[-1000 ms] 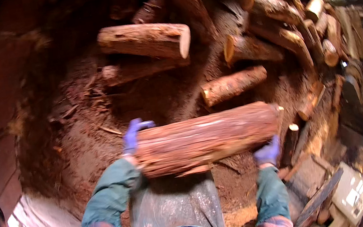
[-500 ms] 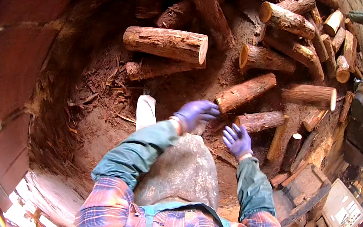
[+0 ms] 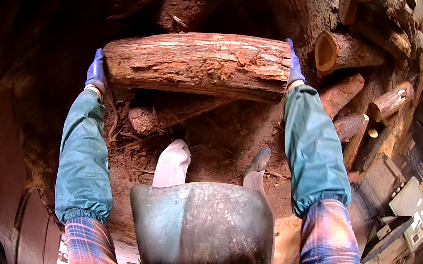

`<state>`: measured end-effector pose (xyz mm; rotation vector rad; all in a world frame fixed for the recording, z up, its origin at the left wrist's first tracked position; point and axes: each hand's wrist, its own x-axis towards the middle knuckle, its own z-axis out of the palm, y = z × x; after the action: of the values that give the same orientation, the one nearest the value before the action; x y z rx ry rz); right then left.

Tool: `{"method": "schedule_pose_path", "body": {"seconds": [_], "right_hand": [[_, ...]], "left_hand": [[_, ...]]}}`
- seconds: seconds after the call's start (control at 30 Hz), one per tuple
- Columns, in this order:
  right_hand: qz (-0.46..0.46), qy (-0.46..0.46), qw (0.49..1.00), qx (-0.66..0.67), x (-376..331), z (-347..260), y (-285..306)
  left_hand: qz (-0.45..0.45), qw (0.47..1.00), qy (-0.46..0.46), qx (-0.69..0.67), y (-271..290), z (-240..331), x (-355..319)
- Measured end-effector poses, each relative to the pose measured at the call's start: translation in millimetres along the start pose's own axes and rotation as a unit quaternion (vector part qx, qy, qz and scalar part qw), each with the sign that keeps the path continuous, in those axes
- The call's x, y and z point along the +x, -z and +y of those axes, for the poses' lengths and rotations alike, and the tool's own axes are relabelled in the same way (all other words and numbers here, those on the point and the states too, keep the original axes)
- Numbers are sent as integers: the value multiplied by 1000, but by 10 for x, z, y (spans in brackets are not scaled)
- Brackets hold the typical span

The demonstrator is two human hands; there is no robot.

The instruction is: The person repeatedly picks up logs from a pile on the floor and feeds them one by one into a wood chipper. The person handles logs of varying sizes, lifting and positioning them into the machine's intake slot.

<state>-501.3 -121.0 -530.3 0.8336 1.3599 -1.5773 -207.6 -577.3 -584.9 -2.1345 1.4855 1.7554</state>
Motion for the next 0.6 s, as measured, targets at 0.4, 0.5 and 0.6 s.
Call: {"method": "schedule_pose_path", "body": {"seconds": [0.4,0.5,0.6], "right_hand": [[46,188,979,-59,-2269,630,-44],[125,108,984,-60,-2912,263,56],[125,46,990,-34,-3600,-688,-7]], "left_hand": [[-13,977,-48,-207,956,-1088,-1172],[72,938,128,-313,835,-765,-2094],[99,937,118,-315,636,-894,-2732]]}}
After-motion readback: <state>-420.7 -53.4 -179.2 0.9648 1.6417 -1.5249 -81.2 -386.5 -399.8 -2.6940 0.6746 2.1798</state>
